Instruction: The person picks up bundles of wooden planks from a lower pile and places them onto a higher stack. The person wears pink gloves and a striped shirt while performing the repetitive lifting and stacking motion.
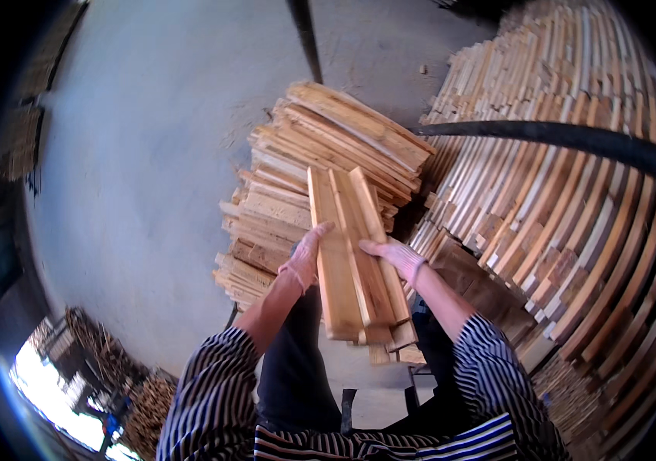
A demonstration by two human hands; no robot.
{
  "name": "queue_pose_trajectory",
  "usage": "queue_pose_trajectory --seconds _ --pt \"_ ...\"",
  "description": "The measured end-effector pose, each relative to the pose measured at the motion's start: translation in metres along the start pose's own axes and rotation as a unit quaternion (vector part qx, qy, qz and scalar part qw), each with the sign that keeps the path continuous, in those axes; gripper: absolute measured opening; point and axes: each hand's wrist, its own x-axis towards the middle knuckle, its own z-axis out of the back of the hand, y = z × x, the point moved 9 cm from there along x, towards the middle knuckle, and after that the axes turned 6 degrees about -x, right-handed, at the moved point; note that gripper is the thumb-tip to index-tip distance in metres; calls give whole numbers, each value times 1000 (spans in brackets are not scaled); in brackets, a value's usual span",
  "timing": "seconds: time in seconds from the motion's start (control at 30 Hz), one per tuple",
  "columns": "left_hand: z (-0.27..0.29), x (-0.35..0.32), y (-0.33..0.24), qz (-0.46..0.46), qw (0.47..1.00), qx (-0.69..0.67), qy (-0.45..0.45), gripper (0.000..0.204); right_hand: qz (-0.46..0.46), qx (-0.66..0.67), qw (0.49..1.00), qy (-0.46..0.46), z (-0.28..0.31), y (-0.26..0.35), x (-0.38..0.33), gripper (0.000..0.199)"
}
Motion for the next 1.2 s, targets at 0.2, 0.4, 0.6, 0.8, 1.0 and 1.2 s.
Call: queue_pose_trajectory --seconds 0.2,0.4,0.6,0.8,1.0,1.2 --pt "0 -24 -9 -362 859 344 112 40 59 -83 980 -170 28 -69 35 86" --pt "15 -152 31 -366 877 307 46 52 286 -205 916 -192 -7 34 -114 97" --pt "-87 -285 15 -329 937 110 30 50 473 -263 798 -264 -74 158 -337 116" --pt "-282 -445 7 -426 846 260 188 56 577 -233 672 -402 -145 192 -564 124" --pt "-411 -663 32 -578 669 337 323 62 624 -156 563 -519 -199 217 -757 124" --pt "-544 -841 172 -626 456 386 502 68 465 -284 443 -712 -161 212 -943 103"
